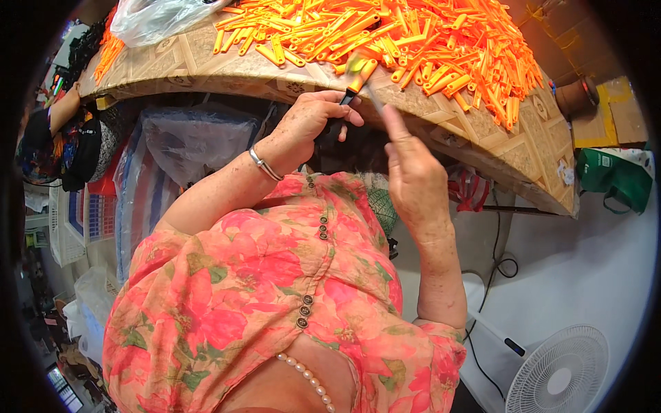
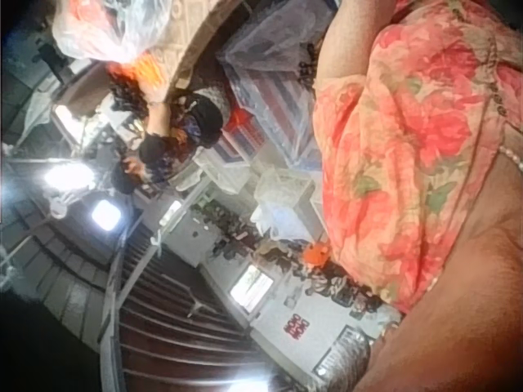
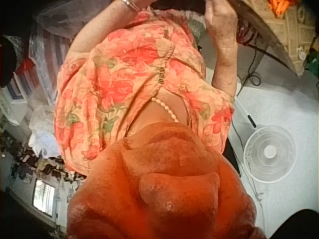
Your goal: The person repeatedly picks up orange plastic clips from a pile, inserts them into a black handheld tool, and uses a hammer to tap the tool. The person then removes the clips and places them back on the table. This process is repeated multiple times throughout the video.
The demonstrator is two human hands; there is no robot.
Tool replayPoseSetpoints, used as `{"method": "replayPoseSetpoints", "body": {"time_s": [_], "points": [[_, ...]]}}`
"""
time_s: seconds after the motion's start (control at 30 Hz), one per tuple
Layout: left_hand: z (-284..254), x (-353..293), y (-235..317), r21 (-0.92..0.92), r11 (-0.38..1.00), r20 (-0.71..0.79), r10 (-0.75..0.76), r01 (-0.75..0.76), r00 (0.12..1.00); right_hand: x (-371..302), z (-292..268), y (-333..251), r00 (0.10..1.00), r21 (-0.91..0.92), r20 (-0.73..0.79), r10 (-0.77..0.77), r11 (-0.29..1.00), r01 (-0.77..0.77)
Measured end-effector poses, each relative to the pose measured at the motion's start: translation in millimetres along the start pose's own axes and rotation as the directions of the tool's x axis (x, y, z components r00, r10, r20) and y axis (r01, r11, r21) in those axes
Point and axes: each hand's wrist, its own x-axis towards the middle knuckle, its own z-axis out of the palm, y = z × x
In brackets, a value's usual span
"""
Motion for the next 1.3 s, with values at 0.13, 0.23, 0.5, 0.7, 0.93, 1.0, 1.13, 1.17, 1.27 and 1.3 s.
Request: {"method": "replayPoseSetpoints", "body": {"time_s": [0.13,0.23,0.5,0.7,0.93,1.0,1.13,1.17,1.27,1.3], "points": [[0.3,1.9,-0.7,-0.033,0.999,-0.007,0.004,-0.004,1.000,1.6,0.9,-0.4,0.992,-0.011,0.094,0.086,0.996,-0.086],[0.7,1.7,-2.1,-0.018,1.000,-0.012,0.008,-0.008,1.000,-1.3,3.0,2.5,0.996,0.088,-0.086,-0.018,0.996,0.026],[1.5,-0.4,0.2,0.015,1.000,-0.011,0.021,-0.021,1.000,-10.2,0.2,7.5,0.997,0.048,0.042,0.069,0.996,-0.071],[-0.2,3.1,-3.8,0.029,0.999,-0.004,0.041,-0.040,0.999,-9.0,9.2,10.3,0.999,0.006,-0.025,0.025,1.000,-0.025],[0.4,2.4,-3.0,0.026,0.999,-0.021,0.027,-0.027,0.999,2.6,0.9,4.5,0.994,-0.010,-0.091,-0.059,0.998,0.058],[0.6,3.2,-2.7,0.041,0.999,-0.023,0.031,-0.030,0.999,-0.4,5.6,6.4,0.996,-0.016,-0.081,-0.032,0.999,0.031],[-1.5,3.3,-3.4,-0.005,0.999,0.001,0.035,-0.035,0.999,-3.7,8.9,11.9,0.998,0.000,0.022,0.063,0.998,-0.063],[-3.4,5.3,-5.2,-0.020,0.999,0.010,0.030,-0.030,0.999,-4.2,10.7,13.2,0.998,0.078,-0.047,0.031,0.997,-0.028],[-4.7,1.9,-7.7,-0.190,0.982,0.040,-0.013,0.020,0.999,-10.5,2.9,13.3,0.961,0.355,-0.042,0.274,0.903,-0.242],[-4.9,0.4,-8.3,-0.265,0.963,0.053,-0.031,0.044,0.998,-11.3,1.2,12.6,0.939,0.474,-0.039,0.343,0.833,-0.284]]}}
